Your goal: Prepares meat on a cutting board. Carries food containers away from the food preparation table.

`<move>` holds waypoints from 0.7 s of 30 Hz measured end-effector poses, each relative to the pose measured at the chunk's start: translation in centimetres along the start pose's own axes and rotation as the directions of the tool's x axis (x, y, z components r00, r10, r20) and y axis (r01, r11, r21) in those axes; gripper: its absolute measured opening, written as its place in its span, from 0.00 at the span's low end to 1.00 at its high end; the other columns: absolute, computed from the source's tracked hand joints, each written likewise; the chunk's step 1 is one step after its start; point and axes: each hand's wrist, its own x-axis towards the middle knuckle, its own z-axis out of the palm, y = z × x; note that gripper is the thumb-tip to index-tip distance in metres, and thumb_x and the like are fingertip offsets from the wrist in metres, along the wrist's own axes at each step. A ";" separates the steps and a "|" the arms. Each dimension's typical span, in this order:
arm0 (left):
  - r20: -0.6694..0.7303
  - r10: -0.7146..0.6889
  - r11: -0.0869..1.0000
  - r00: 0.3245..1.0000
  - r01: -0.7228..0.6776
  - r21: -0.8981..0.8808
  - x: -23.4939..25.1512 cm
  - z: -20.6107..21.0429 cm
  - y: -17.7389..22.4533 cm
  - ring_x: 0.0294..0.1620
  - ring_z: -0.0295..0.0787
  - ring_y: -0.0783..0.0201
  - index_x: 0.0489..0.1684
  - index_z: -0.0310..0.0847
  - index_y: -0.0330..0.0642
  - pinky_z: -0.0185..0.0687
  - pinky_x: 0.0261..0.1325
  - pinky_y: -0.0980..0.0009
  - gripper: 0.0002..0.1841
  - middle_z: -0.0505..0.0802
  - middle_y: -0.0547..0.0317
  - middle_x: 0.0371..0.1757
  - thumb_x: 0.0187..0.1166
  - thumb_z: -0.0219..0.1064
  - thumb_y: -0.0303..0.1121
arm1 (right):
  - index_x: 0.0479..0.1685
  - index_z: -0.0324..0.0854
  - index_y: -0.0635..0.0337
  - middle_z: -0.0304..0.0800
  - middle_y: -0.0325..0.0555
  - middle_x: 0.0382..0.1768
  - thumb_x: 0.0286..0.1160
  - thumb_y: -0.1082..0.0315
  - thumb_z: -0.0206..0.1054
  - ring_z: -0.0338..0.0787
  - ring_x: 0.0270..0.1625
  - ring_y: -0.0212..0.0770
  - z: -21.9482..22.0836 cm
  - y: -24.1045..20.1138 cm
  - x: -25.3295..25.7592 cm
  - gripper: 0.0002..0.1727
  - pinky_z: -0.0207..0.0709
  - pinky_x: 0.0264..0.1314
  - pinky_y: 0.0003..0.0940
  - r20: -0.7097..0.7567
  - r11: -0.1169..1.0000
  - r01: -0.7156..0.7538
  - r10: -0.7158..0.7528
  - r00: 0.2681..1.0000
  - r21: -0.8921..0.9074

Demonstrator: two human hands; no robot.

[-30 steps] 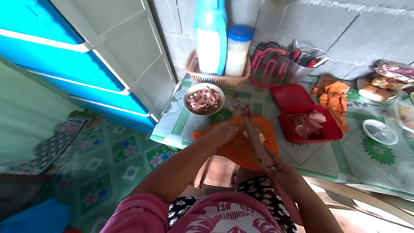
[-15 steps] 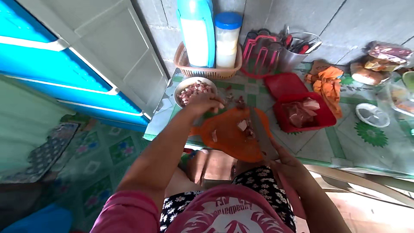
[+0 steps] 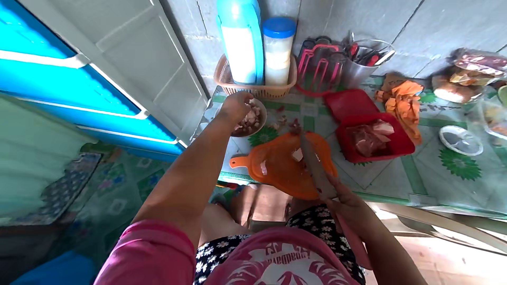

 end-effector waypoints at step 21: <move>0.016 0.672 0.739 0.740 -0.672 0.040 -10.4 9.6 -3.7 0.63 0.89 0.53 0.52 0.91 0.43 0.82 0.72 0.51 0.11 0.94 0.53 0.56 0.85 0.63 0.32 | 0.96 0.50 0.35 0.89 0.43 0.50 0.85 0.64 0.61 0.81 0.24 0.30 2.0 -0.8 1.5 0.40 0.79 0.24 0.29 0.062 0.934 -0.001 0.025 0.998 -0.358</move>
